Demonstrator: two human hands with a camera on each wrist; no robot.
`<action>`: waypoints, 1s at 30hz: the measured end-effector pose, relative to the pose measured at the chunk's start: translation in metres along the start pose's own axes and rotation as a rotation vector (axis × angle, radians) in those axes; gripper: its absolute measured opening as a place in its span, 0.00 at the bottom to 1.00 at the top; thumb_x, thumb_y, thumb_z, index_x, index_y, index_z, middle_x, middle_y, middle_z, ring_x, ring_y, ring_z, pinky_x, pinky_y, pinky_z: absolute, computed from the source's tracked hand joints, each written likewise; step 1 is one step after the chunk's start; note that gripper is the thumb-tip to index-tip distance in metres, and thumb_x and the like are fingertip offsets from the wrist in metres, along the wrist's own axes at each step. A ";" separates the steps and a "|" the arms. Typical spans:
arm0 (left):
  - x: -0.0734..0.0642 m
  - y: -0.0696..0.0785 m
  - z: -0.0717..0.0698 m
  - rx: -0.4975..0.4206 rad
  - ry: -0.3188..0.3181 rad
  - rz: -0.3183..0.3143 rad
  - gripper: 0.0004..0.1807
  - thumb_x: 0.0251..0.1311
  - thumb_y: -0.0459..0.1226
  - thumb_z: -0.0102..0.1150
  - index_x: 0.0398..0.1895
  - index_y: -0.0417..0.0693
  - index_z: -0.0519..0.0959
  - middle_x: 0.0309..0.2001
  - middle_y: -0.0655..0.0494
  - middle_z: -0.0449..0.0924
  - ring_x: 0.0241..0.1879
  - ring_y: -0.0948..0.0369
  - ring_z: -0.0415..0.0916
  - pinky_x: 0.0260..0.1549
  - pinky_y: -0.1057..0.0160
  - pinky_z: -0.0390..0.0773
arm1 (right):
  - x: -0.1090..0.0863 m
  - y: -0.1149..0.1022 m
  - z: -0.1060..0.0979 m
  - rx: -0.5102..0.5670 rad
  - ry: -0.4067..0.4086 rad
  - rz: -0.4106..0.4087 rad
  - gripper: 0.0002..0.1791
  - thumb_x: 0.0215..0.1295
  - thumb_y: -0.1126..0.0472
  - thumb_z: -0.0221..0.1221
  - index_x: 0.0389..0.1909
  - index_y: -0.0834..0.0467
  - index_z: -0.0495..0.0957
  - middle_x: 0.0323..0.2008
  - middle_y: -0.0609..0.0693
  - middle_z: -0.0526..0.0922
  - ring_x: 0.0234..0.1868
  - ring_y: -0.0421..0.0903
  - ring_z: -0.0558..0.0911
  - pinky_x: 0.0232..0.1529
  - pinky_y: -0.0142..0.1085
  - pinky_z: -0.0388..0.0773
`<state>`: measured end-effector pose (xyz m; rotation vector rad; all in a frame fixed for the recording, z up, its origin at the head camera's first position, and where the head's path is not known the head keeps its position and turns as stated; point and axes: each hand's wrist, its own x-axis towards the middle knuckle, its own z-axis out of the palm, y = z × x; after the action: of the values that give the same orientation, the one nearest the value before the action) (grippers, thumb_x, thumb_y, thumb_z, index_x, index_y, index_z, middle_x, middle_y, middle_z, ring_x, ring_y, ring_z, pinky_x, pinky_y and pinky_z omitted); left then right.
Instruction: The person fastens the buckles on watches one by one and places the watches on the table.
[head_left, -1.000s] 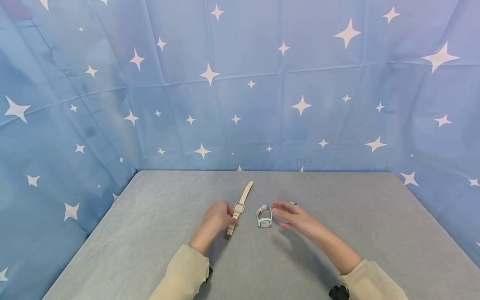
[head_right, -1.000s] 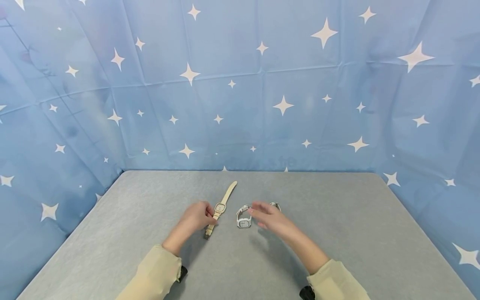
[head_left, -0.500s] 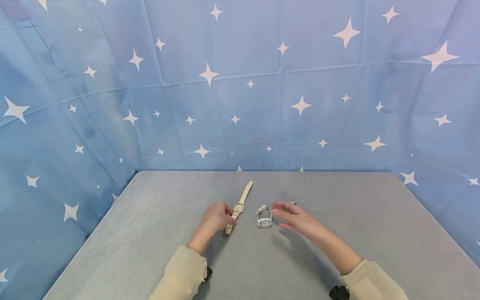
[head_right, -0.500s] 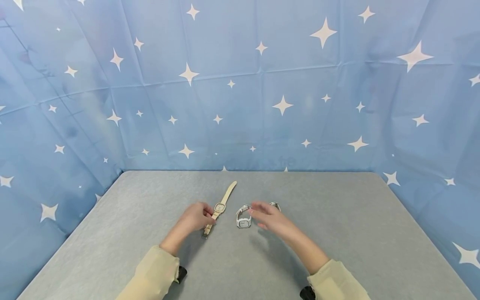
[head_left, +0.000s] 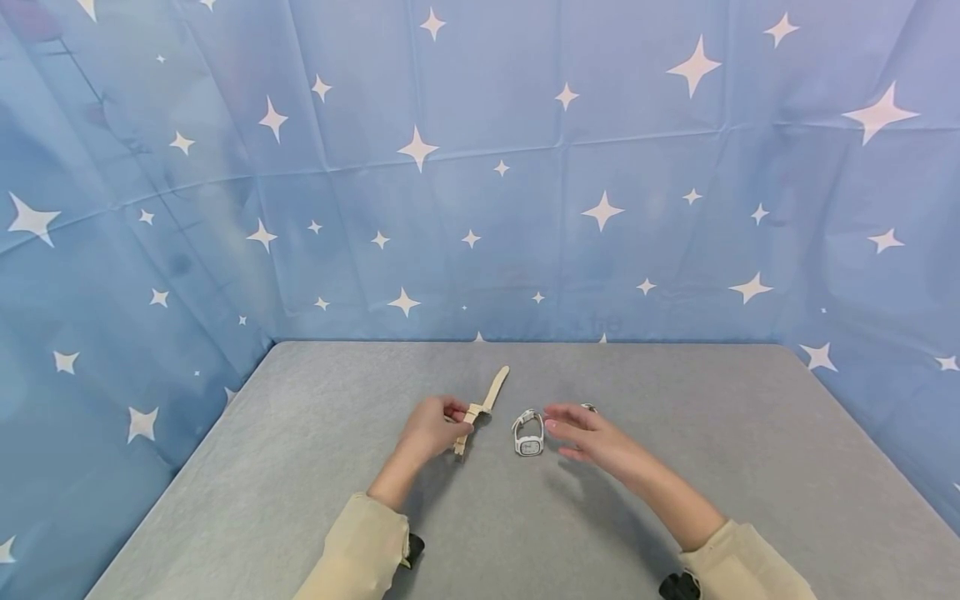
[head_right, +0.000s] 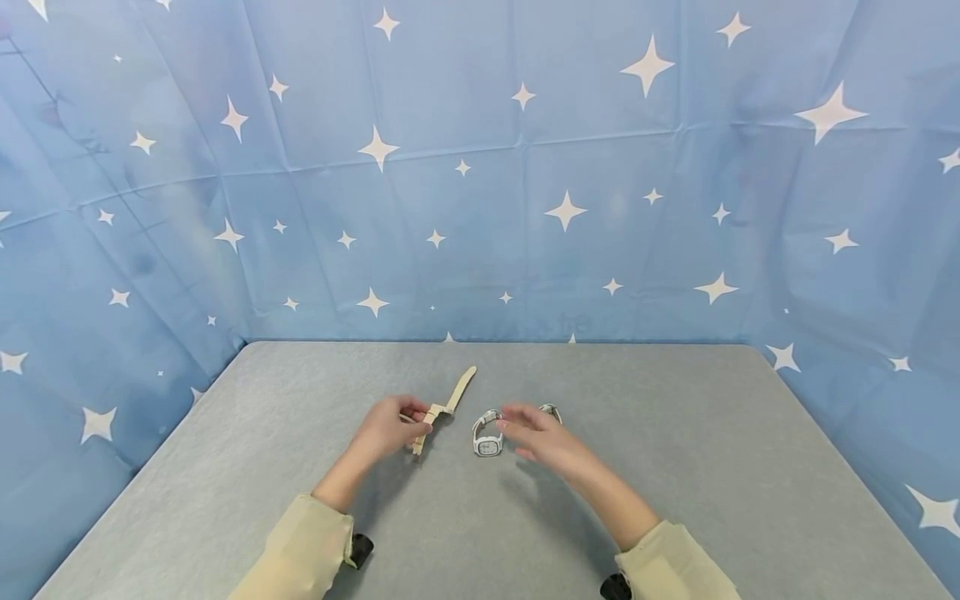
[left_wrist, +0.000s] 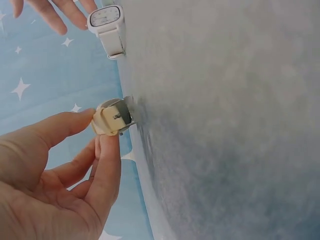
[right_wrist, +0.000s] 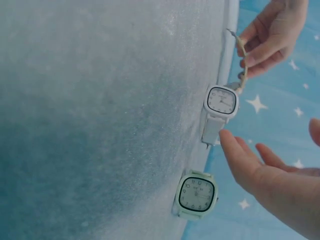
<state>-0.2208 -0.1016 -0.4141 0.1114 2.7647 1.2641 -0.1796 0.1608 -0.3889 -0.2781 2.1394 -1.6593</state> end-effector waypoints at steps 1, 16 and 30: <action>0.000 0.000 0.000 -0.007 0.005 0.004 0.13 0.58 0.33 0.68 0.46 0.40 0.83 0.36 0.52 0.82 0.31 0.62 0.76 0.26 0.68 0.74 | 0.000 0.000 0.000 0.003 -0.002 -0.004 0.36 0.75 0.51 0.53 0.73 0.69 0.56 0.74 0.67 0.61 0.74 0.63 0.62 0.69 0.50 0.70; 0.001 0.012 0.001 -0.121 0.100 0.144 0.13 0.57 0.31 0.68 0.46 0.37 0.83 0.38 0.47 0.84 0.36 0.58 0.82 0.37 0.64 0.81 | -0.001 0.002 0.001 0.044 -0.019 -0.028 0.35 0.75 0.54 0.53 0.73 0.70 0.56 0.73 0.69 0.60 0.74 0.65 0.62 0.70 0.51 0.69; -0.007 0.034 -0.001 -0.196 0.128 0.233 0.14 0.57 0.30 0.68 0.47 0.39 0.83 0.38 0.47 0.84 0.37 0.56 0.83 0.37 0.66 0.81 | 0.000 0.000 0.002 0.034 0.010 -0.039 0.34 0.75 0.53 0.54 0.72 0.70 0.58 0.71 0.69 0.63 0.73 0.63 0.65 0.69 0.51 0.70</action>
<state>-0.2134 -0.0808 -0.3878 0.3579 2.7777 1.6455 -0.1782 0.1589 -0.3891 -0.3041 2.1230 -1.7208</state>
